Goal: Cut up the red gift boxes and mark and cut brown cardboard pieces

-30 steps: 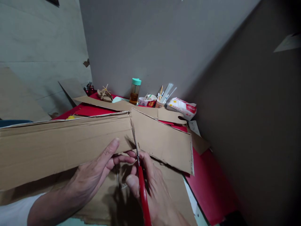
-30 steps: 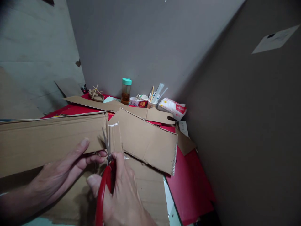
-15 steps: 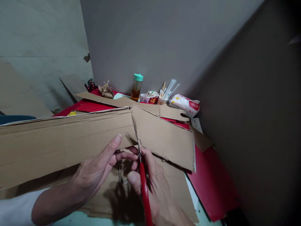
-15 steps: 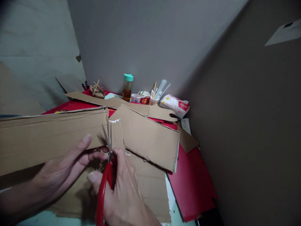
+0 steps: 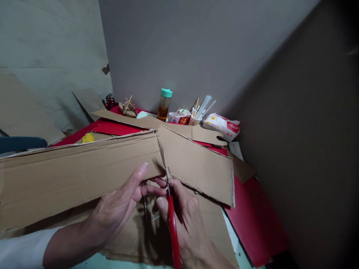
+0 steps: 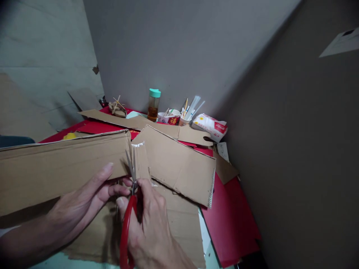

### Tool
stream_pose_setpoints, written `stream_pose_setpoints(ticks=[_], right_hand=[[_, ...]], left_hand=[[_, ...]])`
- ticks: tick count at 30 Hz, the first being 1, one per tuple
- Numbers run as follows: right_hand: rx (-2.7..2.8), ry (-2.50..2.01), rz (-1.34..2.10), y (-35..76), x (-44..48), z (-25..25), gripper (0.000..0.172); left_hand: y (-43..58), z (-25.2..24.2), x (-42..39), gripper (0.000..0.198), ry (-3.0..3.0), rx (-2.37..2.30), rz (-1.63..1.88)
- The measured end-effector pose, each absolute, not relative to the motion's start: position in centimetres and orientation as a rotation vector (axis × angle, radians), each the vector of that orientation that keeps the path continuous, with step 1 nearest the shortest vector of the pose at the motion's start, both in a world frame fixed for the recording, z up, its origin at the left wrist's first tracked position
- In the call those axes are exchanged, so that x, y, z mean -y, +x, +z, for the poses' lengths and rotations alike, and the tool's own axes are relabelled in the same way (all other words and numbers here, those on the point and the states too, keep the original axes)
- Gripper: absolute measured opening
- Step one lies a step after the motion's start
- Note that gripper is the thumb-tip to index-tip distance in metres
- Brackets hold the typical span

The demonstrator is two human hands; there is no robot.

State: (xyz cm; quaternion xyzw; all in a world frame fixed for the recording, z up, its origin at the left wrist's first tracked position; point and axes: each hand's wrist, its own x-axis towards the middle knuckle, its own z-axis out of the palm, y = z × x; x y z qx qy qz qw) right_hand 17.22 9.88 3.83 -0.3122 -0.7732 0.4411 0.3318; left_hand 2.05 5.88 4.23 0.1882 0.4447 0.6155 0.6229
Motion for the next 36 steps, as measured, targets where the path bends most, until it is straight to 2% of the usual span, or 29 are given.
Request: stream_pose_setpoints(ticks=[9, 16, 26, 30, 36], right_hand=[[2.064, -0.823, 1.060, 16.8, -10.1, 2.3, 0.019], [2.153, -0.932, 1.143, 17.7, -10.3, 3.7, 0.023], [2.159, -0.959, 1.180, 17.9, -9.3, 4.3, 0.029], [2.131, -0.961, 1.202, 17.6, -9.4, 4.4, 0.036], [2.128, -0.964, 1.190, 17.9, -9.1, 4.4, 0.034]], left_hand=[[2.2, 3.9, -6.2, 0.039, 0.446, -0.958, 1.510], [1.9, 4.3, -6.2, 0.037, 0.473, -0.957, 1.494], [2.0, 4.9, -6.0, 0.043, 0.416, -1.115, 1.510], [2.1, 5.1, -5.8, 0.043, 0.478, -1.057, 1.484], [2.1, 5.6, -6.1, 0.043, 0.473, -0.998, 1.443]])
